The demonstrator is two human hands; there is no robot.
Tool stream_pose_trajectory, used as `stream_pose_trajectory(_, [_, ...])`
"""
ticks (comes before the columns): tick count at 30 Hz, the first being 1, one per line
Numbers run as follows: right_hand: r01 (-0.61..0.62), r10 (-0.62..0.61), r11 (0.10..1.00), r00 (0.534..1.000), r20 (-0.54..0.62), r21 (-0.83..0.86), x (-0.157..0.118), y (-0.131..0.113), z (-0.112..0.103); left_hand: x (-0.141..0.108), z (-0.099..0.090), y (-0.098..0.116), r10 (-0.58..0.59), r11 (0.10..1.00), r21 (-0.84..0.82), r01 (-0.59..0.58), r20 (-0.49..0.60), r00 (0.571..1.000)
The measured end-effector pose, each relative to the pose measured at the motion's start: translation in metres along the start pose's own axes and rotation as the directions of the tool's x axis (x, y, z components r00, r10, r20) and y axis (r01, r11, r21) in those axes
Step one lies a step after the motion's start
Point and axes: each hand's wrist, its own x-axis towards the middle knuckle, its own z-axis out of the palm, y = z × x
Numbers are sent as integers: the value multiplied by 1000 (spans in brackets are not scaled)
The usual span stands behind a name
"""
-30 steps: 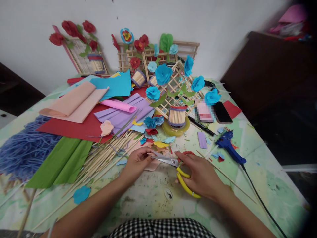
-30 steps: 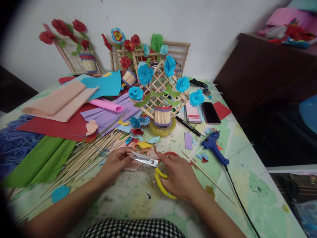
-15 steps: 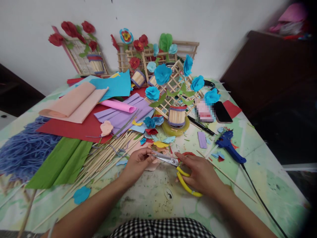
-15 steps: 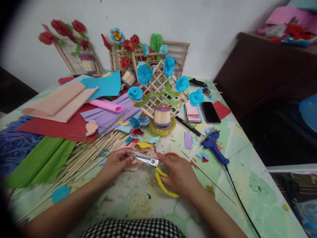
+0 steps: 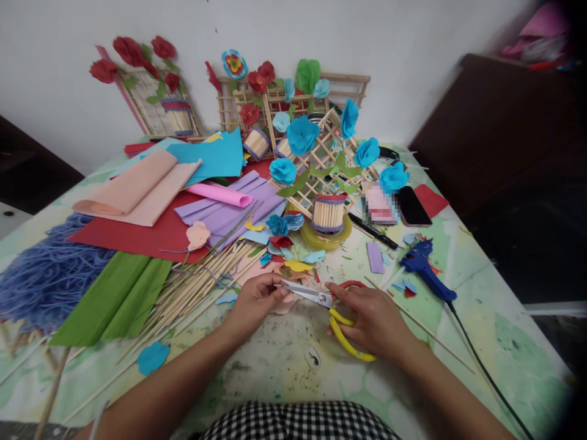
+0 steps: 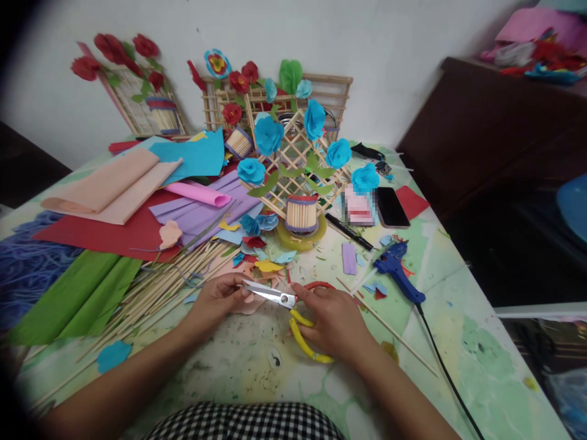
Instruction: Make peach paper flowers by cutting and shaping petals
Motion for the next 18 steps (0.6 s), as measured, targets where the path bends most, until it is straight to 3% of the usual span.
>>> stream_pose_trajectory(7, [-3, 2, 999, 1000, -23, -54, -2, 6, 3, -1, 0, 0, -2, 998, 56, 1, 22, 1000])
stream_pose_trajectory(10, [-107, 104, 991, 993, -48, -75, -1, 11, -1, 0, -2, -3, -16, 1000, 14, 16, -5, 1000])
stream_pose_trajectory(14, [-317, 289, 928, 944, -157, -194, 0, 26, -4, 2, -3, -4, -48, 986, -163, 38, -60, 997])
stream_pose_trajectory(18, [-308, 275, 927, 946, -168, -215, -4, 47, -5, 3, -3, -5, -16, 974, -225, 1, -62, 998])
